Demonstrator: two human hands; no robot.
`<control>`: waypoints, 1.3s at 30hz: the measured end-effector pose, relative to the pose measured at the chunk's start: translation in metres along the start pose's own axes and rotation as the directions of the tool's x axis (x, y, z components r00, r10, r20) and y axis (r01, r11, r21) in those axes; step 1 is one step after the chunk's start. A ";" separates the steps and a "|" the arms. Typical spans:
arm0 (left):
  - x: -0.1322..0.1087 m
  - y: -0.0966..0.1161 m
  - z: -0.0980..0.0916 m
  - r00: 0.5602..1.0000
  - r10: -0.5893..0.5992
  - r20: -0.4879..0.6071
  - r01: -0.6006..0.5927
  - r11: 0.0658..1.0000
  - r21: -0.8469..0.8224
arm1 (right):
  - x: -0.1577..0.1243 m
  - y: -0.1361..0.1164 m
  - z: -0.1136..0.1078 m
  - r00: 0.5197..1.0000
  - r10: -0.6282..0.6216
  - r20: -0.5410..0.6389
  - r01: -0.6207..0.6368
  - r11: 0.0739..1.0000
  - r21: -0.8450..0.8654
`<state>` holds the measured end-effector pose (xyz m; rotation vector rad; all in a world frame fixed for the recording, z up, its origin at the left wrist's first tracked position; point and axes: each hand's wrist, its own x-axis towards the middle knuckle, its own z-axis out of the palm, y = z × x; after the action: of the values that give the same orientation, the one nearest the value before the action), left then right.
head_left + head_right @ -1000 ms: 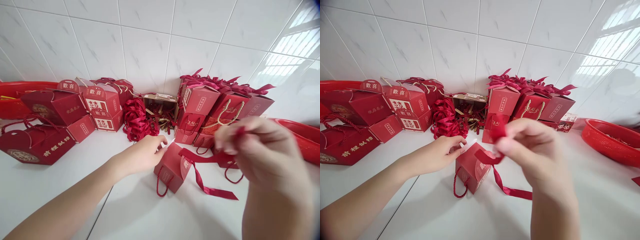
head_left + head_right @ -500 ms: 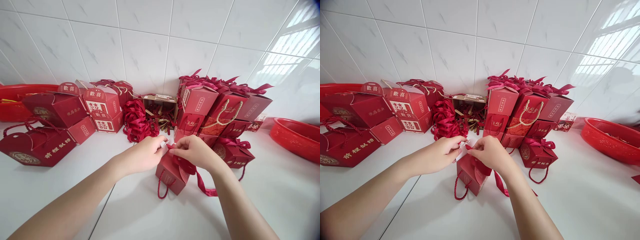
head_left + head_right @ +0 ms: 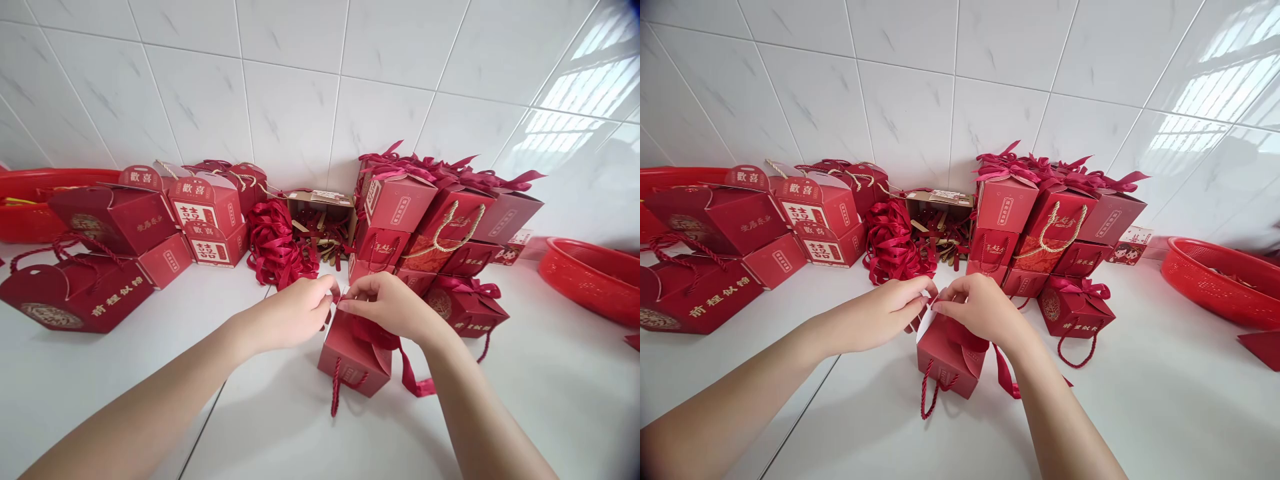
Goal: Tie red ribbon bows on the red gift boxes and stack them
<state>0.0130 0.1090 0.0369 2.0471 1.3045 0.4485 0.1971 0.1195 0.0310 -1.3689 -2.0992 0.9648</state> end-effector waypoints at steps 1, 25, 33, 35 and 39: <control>0.002 0.000 0.001 1.000 -0.001 0.000 0.001 1.000 0.024 | 0.000 -0.001 0.000 1.000 -0.016 0.003 0.016 1.000 -0.008; 0.020 -0.037 0.053 0.993 0.098 -0.058 -0.110 0.960 -0.256 | -0.083 0.056 0.037 0.971 0.165 -0.173 -0.106 0.946 0.307; -0.025 -0.041 0.029 0.992 0.063 0.106 -0.034 0.965 -0.261 | -0.098 0.054 0.033 0.983 0.167 -0.070 -0.122 0.898 0.423; -0.031 -0.042 0.021 0.994 0.049 0.102 -0.026 0.976 -0.215 | -0.100 0.058 0.029 0.979 0.165 -0.120 -0.109 0.921 0.374; -0.037 -0.040 0.009 0.999 -0.009 0.039 0.017 0.973 -0.228 | -0.100 0.063 0.019 0.960 0.213 -0.184 -0.172 0.961 0.215</control>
<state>-0.0248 0.0842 0.0056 1.8459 1.1850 0.5263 0.2624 0.0384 -0.0289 -1.5200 -1.6950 1.0289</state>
